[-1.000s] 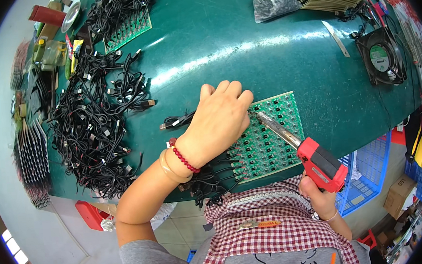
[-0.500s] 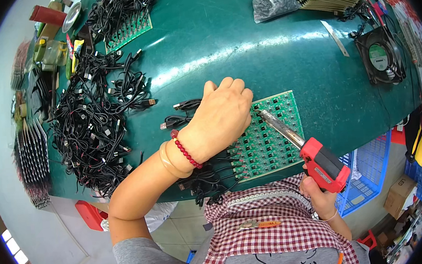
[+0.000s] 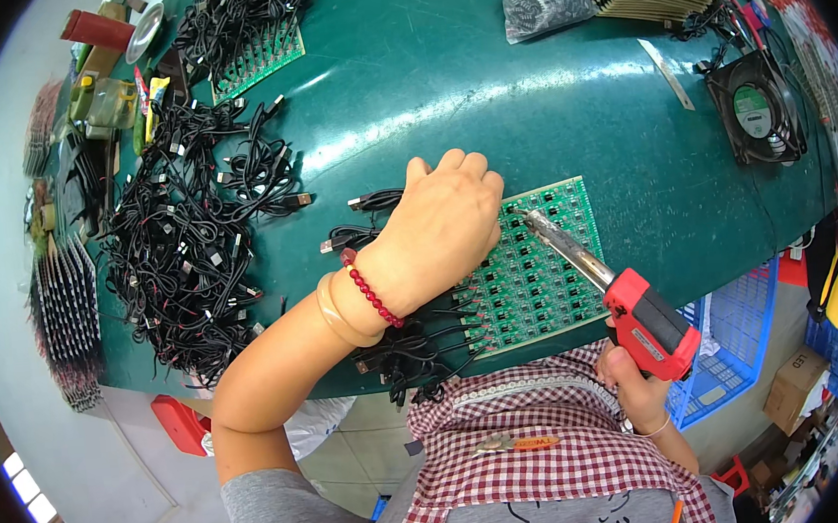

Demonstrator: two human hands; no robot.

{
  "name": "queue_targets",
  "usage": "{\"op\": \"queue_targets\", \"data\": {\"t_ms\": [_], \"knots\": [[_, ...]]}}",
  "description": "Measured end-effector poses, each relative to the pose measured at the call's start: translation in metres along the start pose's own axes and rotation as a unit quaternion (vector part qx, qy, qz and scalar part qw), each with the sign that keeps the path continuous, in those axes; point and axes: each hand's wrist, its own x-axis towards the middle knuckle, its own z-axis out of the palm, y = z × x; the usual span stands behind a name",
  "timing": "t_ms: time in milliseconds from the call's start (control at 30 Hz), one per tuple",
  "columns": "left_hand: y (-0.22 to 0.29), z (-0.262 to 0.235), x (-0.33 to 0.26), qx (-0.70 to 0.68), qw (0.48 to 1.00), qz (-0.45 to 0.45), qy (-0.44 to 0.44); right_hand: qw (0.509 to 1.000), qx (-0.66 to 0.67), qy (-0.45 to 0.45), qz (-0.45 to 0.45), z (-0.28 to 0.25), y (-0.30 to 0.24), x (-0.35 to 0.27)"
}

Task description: The person solders electronic components and wire harnesses onto a printed circuit board using a soldering iron.

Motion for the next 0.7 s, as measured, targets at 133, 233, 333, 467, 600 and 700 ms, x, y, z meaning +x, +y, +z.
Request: {"op": "queue_targets", "data": {"t_ms": [133, 233, 333, 467, 600, 700], "knots": [[0.001, 0.000, 0.001, 0.002, 1.000, 0.002, 0.005, 0.999, 0.043, 0.016, 0.028, 0.000, -0.006, 0.001], [0.001, 0.000, 0.002, 0.003, 1.000, 0.003, 0.005, 0.998, 0.053, 0.026, 0.023, -0.001, -0.008, 0.002], [0.000, -0.001, -0.001, 0.008, 1.000, -0.001, 0.008, 0.997, 0.064, 0.024, 0.025, 0.000, -0.009, 0.006], [0.011, -0.003, -0.003, 0.111, 0.993, -0.018, 0.038, 0.994, 0.098, 0.048, 0.027, 0.003, -0.017, 0.013], [0.019, -0.012, -0.006, 0.122, 0.986, -0.051, 0.104, 0.986, 0.132, 0.098, -0.006, -0.001, -0.024, 0.016], [-0.019, -0.039, -0.016, 0.169, 0.960, -0.197, 0.104, 0.985, 0.133, 0.106, -0.033, -0.006, -0.021, 0.022]]}}
